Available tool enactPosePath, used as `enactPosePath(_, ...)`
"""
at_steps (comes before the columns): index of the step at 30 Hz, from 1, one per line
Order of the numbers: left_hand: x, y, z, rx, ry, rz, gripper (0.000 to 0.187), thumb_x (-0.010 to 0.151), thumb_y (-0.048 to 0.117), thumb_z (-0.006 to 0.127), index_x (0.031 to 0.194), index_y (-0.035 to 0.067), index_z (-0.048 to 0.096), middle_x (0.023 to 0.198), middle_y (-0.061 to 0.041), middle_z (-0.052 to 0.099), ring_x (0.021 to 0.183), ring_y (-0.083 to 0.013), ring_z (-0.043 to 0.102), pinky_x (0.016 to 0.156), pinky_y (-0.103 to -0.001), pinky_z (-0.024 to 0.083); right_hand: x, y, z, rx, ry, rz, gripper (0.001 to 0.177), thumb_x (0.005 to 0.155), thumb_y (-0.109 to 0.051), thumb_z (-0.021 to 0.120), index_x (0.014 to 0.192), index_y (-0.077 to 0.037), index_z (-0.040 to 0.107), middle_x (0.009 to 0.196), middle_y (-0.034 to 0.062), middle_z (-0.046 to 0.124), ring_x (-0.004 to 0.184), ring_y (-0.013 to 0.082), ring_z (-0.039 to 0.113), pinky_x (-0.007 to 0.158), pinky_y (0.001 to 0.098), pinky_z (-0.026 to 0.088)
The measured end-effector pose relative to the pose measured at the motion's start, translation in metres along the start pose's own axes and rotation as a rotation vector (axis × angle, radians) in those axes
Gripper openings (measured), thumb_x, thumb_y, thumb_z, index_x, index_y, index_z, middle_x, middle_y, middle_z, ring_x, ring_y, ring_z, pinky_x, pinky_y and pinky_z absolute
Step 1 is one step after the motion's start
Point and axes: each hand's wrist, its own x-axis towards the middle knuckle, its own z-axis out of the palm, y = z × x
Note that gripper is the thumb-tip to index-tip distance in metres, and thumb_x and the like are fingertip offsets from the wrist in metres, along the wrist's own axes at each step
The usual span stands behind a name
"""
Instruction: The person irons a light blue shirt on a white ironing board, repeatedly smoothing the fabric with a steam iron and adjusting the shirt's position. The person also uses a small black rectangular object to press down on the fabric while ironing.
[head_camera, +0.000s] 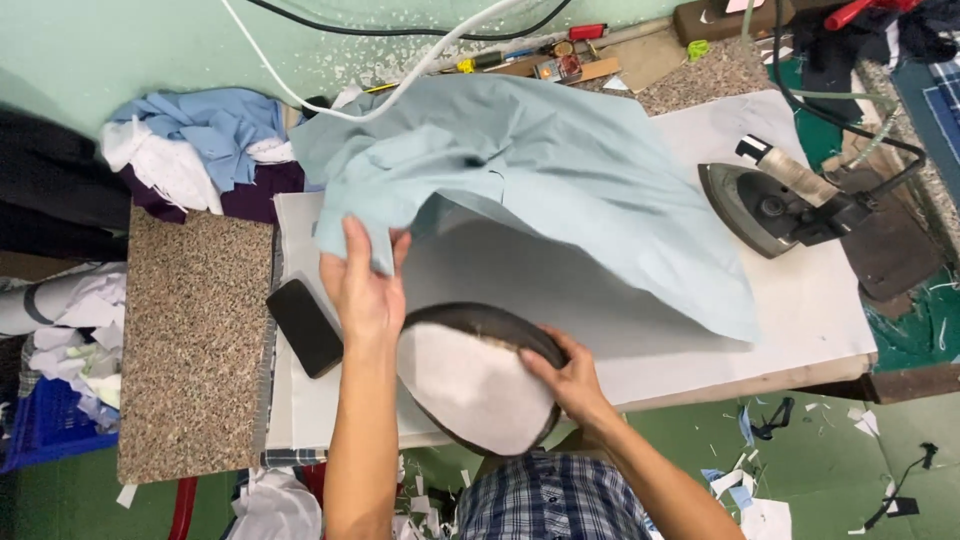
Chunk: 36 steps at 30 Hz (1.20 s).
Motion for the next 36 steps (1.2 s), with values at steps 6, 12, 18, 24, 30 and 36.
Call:
enactPosePath(6,-0.065,-0.072,-0.15,0.274,0.236,-0.319,0.05,0.094,0.018,0.061,0.143,0.008,0.051,0.127,-0.014,0.062,0.111,-0.0312,0.064,0.089,-0.048,0.06,0.035,0.079,-0.024,0.029,-0.046,0.316,0.063,0.085,-0.042,0.07,0.132,-0.003,0.053,0.092,0.0064,0.049,0.073,0.0156,0.042,0.059,0.0258,0.039)
enactPosePath(12,-0.098,-0.12,-0.238,0.29,0.385,-0.571,0.112,0.08,0.024,0.071,0.16,0.008,-0.007,0.154,-0.022,0.042,0.127,-0.0327,0.054,0.094,-0.047,0.057,0.041,0.087,-0.081,-0.46,-0.254,0.322,0.062,0.088,-0.045,0.065,0.139,-0.011,0.059,0.129,0.0112,0.071,0.11,0.0248,0.069,0.089,0.0359,0.064)
enactPosePath(18,-0.1,-0.112,-0.245,0.197,0.293,-0.489,0.032,0.092,0.015,0.066,0.119,0.001,0.056,0.121,-0.024,0.068,0.108,-0.037,0.065,0.081,-0.051,0.059,0.08,0.055,-0.056,0.305,0.041,0.442,0.085,0.083,-0.055,0.052,0.14,0.009,0.053,0.134,0.0328,0.062,0.118,0.0431,0.064,0.102,0.0489,0.052)
enactPosePath(24,-0.077,-0.071,-0.178,0.207,0.554,-0.669,0.069,0.085,0.027,0.059,0.151,0.017,0.041,0.151,-0.012,0.049,0.136,-0.0337,0.047,0.104,-0.049,0.048,0.142,0.095,-0.056,0.347,0.166,0.549,0.047,0.092,-0.029,0.069,0.117,0.008,0.056,0.107,0.0252,0.066,0.09,0.0382,0.068,0.08,0.0489,0.062)
enactPosePath(30,0.087,-0.014,-0.147,0.202,0.276,0.0,0.044,0.09,0.012,0.08,0.125,0.0,0.057,0.106,-0.013,0.072,0.09,-0.022,0.073,0.074,-0.034,0.063,0.275,-0.036,-0.043,-0.133,-0.057,-0.226,0.051,0.102,-0.04,0.072,0.059,-0.018,0.054,0.046,-0.0062,0.04,0.033,0.0032,0.032,0.032,0.02,0.024)
enactPosePath(36,0.061,0.078,-0.079,0.299,0.123,0.385,0.021,0.095,0.015,0.075,0.113,0.007,0.066,0.105,-0.015,0.076,0.089,-0.0205,0.079,0.076,-0.033,0.069,0.234,-0.129,-0.028,0.095,0.012,-0.362,0.042,0.102,-0.032,0.075,0.071,-0.008,0.061,0.061,0.0022,0.055,0.054,0.0076,0.053,0.057,0.0233,0.051)
